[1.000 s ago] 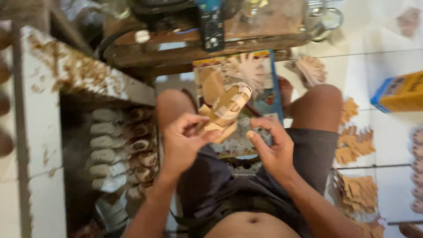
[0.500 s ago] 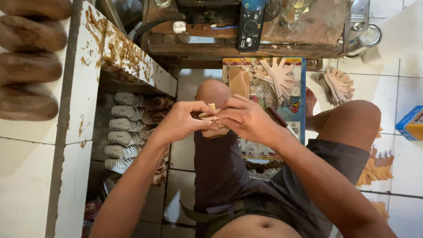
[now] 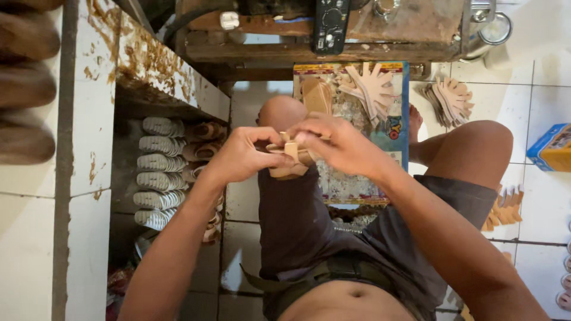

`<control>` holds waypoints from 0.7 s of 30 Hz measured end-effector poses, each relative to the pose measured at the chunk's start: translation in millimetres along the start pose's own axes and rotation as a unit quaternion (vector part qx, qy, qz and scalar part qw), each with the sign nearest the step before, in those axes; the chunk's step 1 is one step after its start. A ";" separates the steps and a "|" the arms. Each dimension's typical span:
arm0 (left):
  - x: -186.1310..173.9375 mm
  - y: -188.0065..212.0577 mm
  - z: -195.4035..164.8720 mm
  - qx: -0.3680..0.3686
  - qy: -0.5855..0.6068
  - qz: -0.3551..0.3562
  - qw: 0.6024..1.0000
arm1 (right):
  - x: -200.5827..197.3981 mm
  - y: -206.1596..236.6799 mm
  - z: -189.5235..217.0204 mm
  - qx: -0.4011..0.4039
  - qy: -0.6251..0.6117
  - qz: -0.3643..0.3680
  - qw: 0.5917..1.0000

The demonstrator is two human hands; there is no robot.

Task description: The person sits on the workshop floor assembling a leather sandal on a wooden last. They fit the strap pieces over the last, press and shape the leather upper, tap the edges with a hammer, and pick up additional leather components from the floor to continue fitting the sandal.

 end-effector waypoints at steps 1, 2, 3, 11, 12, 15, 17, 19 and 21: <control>2.0 -1.0 0.0 0.000 0.017 0.004 1.000 | 0.9 0.4 1.0 0.006 0.018 0.008 1.000; 3.5 -1.6 -0.5 -0.001 0.035 0.009 0.999 | 2.0 0.6 1.6 0.014 0.036 0.017 0.999; 5.3 -2.2 -0.6 -0.004 0.057 0.012 0.998 | 4.2 1.4 2.2 0.021 0.053 0.028 0.998; 1.6 2.9 -6.8 -0.009 -0.059 0.007 0.998 | 17.4 2.8 9.3 -0.008 0.133 0.017 0.991; 1.5 4.1 -6.8 -0.008 -0.074 0.001 0.997 | 19.4 2.8 7.8 -0.002 0.143 0.018 0.990; 3.3 10.1 -8.3 0.000 -0.086 -0.026 0.996 | 20.7 7.3 1.6 0.045 0.166 0.000 0.985; 8.4 15.0 -13.1 0.020 -0.050 -0.044 0.998 | 18.9 14.6 5.4 0.047 0.124 -0.018 0.991; 13.7 22.5 -34.2 0.114 -0.113 -0.060 0.985 | 17.0 23.1 5.6 0.065 0.099 -0.027 0.993; 19.9 33.5 -50.5 0.178 -0.177 -0.075 0.965 | 14.9 31.0 1.8 0.098 0.092 -0.033 0.990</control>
Point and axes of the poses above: each hand's wrist, its own y-axis away from the middle knuckle, its own x-axis out of the palm, z = x × y, the point moved 9 cm from there along -y, towards the middle knuckle, and after that the axes turned 11 degrees about x, right-handed, at the moved point
